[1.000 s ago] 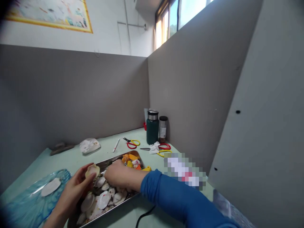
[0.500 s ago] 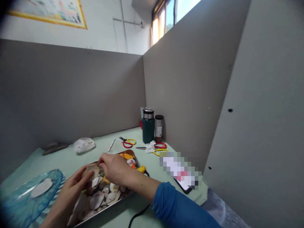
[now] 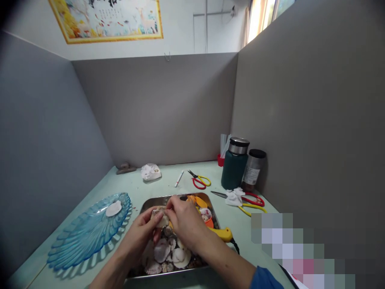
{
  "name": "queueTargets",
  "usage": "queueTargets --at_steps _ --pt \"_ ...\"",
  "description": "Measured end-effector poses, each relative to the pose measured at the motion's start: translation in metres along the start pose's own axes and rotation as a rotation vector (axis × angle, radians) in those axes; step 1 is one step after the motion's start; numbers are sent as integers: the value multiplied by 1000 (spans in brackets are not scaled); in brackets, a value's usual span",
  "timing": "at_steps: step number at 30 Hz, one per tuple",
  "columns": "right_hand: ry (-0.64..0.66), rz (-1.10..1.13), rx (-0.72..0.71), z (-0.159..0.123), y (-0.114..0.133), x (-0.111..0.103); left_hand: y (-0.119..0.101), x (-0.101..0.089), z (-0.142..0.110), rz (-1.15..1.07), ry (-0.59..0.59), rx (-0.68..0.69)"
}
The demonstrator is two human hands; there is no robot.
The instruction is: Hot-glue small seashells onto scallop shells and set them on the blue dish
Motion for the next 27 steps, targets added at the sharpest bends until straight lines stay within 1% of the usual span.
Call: queueTargets --at_steps 3,6,8,11,13,15,18,21,24,25,27 --pt "5 -28 31 -1 -2 2 5 -1 2 -17 -6 -33" --pt "59 -106 30 -3 -1 -6 8 -4 3 -32 -28 -42" --pt "121 -266 48 -9 -4 -16 10 -10 4 -39 -67 -40" --pt "229 -552 115 -26 -19 -33 13 -18 5 -34 -126 -48" --pt "284 -616 176 -41 -33 -40 13 -21 5 -29 -144 -36" --pt "298 -593 216 -54 -43 -44 11 -21 4 -39 -151 -15" --pt "270 -530 217 -66 -49 -44 10 -21 3 -82 -161 -19" --pt "260 -593 211 -71 -48 -40 11 -21 3 -132 -172 -24" --pt "290 -660 247 -72 -48 -38 11 -22 4 -155 -170 -7" --pt "293 -636 256 -72 -48 -39 12 -23 5 -153 -172 -6" --pt "250 -488 253 -71 -49 -45 12 -24 5 -144 -180 -6"
Point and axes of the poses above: each hand's wrist, its own z-axis towards the middle knuckle, its own x-axis out of the palm, y = z × x, the point moved 8 cm from there along z, towards the middle knuckle
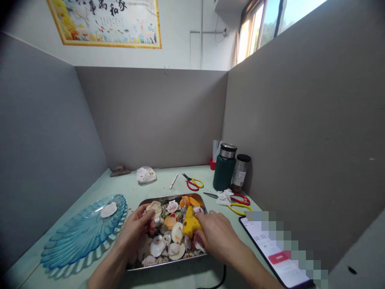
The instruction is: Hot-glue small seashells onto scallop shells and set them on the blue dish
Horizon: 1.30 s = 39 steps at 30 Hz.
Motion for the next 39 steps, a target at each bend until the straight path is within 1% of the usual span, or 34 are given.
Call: queueTargets --at_steps 2,5,6,7,8,10,12,14,18,21,24,26,31,39 --pt "-71 282 -35 1 -5 -8 0 0 0 1 -6 5" --pt "-175 791 -82 9 -14 -19 0 0 -1 -2 -7 3" --pt "-197 906 -81 13 -15 -22 1 0 -1 -2 -7 0" --pt "-212 970 -77 17 -14 -24 1 0 -1 0 -7 -1" --pt "-217 987 -83 23 -10 -26 1 0 -1 1 -7 -2" --pt "-182 946 -122 34 5 -26 2 0 0 5 -7 -3" --pt "-91 943 -174 44 22 -19 4 -1 2 7 -5 -5" --pt "-18 1019 -177 50 30 -6 5 -2 3 10 0 -12" --pt "13 1206 -77 56 25 20 7 -2 3 22 1 -37" --pt "108 1222 -66 56 22 34 6 0 1 33 -6 -42" --pt "171 1207 -53 57 18 43 5 1 0 29 -2 -46" --pt "186 1210 -38 57 16 47 5 2 0 24 -2 -54" --pt "172 1215 2 59 14 53 5 3 -1 36 12 -55" --pt "234 1286 21 57 17 55 1 6 -3 54 30 -55"
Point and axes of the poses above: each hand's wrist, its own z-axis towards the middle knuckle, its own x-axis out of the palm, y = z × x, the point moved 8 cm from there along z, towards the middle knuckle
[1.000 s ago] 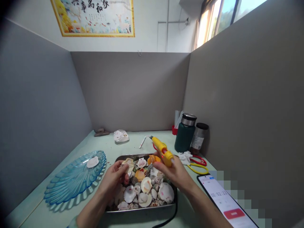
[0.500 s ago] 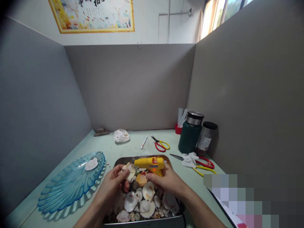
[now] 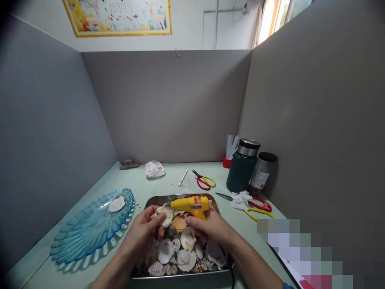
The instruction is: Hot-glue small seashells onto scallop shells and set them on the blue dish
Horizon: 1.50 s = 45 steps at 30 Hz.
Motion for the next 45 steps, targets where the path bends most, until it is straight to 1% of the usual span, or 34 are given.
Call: queueTargets --at_steps 4,7,12,16,19,26,32,37,45 --pt "38 8 -12 0 1 2 2 1 0 24 4 -22" --pt "55 22 -6 1 -2 2 0 0 -1 42 -6 -5" --pt "56 14 19 3 -9 1 -5 -4 0 45 -38 42" --pt "36 14 19 3 -11 -1 -4 -5 1 24 -45 53" --pt "31 8 6 3 -9 -2 1 -5 1 27 -34 19" --pt "75 62 -14 2 -5 1 5 1 0 19 25 -22" --pt "63 76 -3 2 -6 0 -1 -3 0 24 -27 11" --pt "61 53 2 2 -7 -1 -3 -5 0 35 -44 30" --pt "77 92 4 2 -6 1 -1 3 -2 24 13 -9"
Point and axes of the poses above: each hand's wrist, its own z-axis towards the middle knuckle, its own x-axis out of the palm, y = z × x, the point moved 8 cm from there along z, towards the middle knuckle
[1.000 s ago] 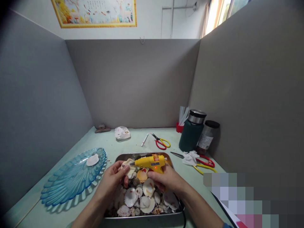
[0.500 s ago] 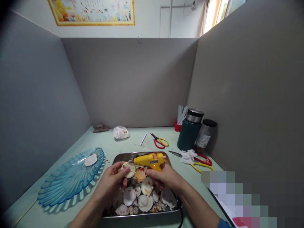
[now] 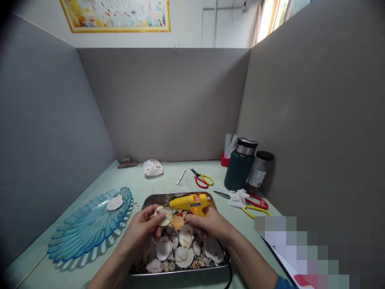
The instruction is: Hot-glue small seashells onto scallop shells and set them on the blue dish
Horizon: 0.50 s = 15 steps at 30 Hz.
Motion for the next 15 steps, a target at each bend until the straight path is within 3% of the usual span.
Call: queueTargets --at_steps 15 --pt "11 -12 30 0 -4 -2 -2 -7 0 -84 -47 25"
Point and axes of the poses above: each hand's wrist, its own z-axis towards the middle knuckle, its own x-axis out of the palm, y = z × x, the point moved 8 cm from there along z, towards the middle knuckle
